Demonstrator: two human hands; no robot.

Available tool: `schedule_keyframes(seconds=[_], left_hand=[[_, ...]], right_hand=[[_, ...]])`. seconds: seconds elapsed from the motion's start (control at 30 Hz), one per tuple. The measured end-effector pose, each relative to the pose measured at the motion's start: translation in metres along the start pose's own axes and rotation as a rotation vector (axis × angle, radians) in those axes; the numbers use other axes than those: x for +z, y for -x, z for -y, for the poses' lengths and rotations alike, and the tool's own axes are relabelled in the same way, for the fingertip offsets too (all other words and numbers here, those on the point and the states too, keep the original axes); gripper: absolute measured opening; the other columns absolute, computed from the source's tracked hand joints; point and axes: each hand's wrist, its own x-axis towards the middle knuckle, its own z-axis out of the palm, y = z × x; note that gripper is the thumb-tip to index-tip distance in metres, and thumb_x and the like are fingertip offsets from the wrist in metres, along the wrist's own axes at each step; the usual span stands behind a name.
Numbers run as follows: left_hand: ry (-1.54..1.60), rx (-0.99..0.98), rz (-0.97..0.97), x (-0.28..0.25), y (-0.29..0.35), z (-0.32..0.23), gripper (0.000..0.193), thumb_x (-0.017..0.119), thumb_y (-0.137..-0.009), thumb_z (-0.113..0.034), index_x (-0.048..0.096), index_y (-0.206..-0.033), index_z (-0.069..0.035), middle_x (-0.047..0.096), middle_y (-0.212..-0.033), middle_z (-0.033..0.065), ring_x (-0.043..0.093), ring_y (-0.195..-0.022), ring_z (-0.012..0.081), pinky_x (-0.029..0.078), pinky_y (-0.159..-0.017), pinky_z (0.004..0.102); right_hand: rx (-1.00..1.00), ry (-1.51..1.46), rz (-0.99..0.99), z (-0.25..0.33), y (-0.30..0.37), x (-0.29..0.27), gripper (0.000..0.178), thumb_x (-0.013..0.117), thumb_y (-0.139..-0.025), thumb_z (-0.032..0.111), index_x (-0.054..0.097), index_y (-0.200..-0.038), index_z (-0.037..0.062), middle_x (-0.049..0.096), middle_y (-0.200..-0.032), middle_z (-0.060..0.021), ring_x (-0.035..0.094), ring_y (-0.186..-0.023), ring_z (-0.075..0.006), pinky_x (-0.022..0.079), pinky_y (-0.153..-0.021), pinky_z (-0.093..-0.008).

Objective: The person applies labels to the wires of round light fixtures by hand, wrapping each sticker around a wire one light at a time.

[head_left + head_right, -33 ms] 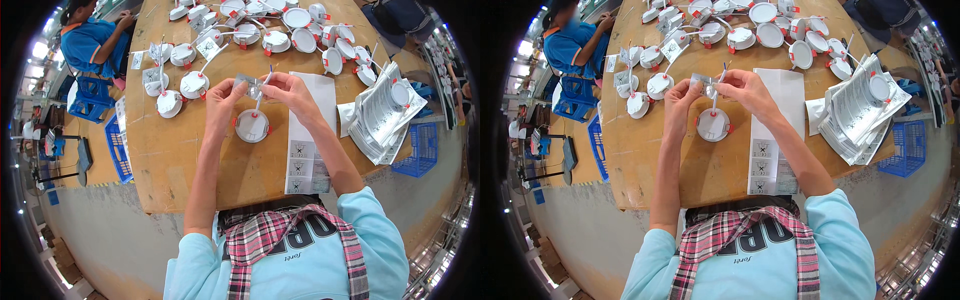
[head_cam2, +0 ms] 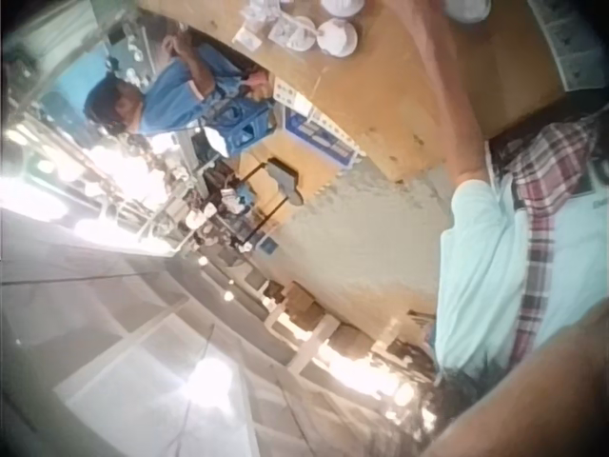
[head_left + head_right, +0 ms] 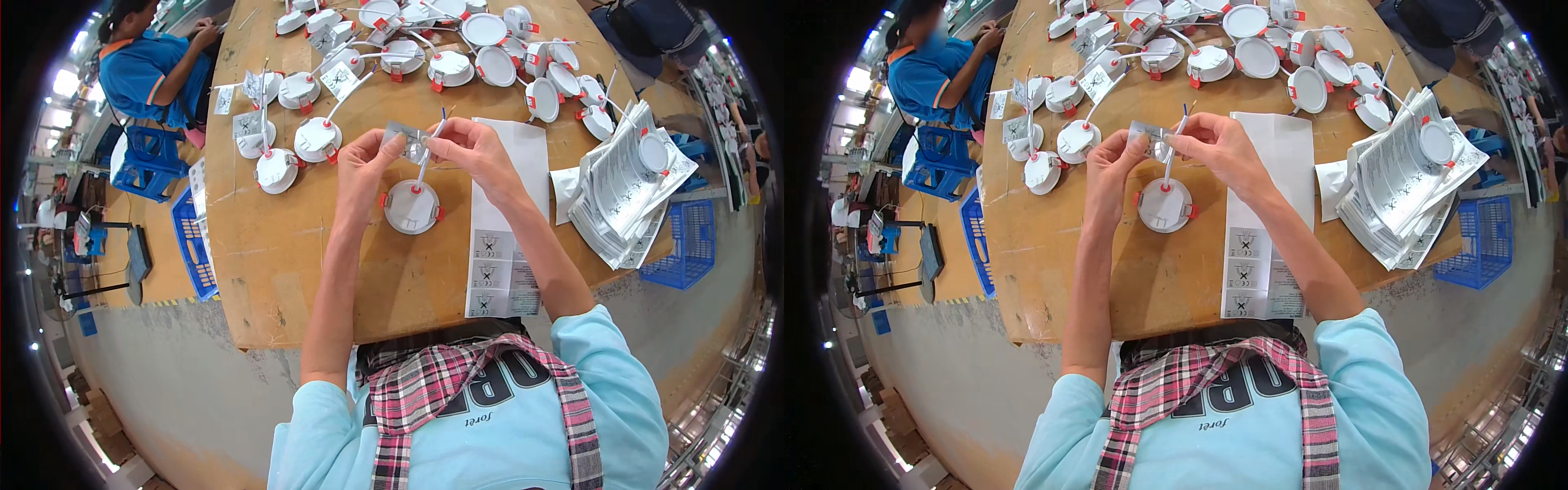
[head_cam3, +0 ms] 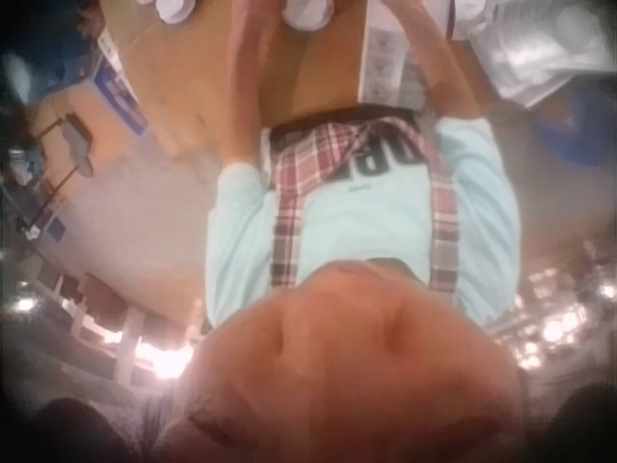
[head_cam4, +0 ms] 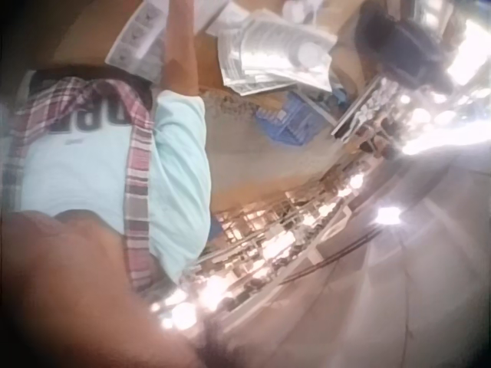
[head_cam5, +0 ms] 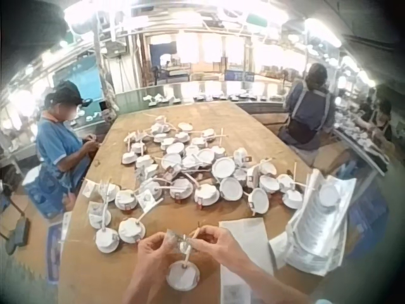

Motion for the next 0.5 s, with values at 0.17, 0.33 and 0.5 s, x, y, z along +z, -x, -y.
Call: schedule_keyframes(seconds=[0.17,0.33,0.5], left_hand=[[-0.001,0.008,0.009,0.0041,0.0002,0.0008,0.017,0.064,-0.086,-0.014,0.066,-0.09,0.002,0.068,-0.082,0.0058,0.061,-0.074,0.0097,0.047,-0.072,0.024],[-0.004,0.002,-0.026,0.0055,-0.001,0.0023,0.018,0.064,-0.086,-0.014,0.066,-0.093,0.003,0.068,-0.084,0.0062,0.062,-0.074,0.0097,0.049,-0.07,0.0244],[0.245,-0.3,0.071,0.0022,0.0007,0.0003,0.022,0.056,-0.092,-0.018,0.063,-0.103,0.0,0.066,-0.089,0.0058,0.063,-0.077,0.0106,0.052,-0.073,0.0262]], right_hand=[[-0.087,0.109,-0.049,0.0006,0.0036,-0.0014,0.018,0.065,-0.084,0.015,0.065,-0.09,-0.0022,0.065,-0.08,-0.0051,0.06,-0.078,-0.01,0.048,-0.072,-0.0225],[-0.096,0.032,-0.044,-0.0049,0.0007,-0.0035,0.017,0.065,-0.084,0.016,0.066,-0.09,-0.0008,0.065,-0.08,-0.005,0.06,-0.078,-0.01,0.047,-0.073,-0.0233],[-0.187,0.081,-0.028,0.0008,-0.0022,-0.0022,0.015,0.064,-0.085,0.014,0.066,-0.09,0.0008,0.062,-0.096,-0.0031,0.057,-0.091,-0.0092,0.046,-0.08,-0.024]])
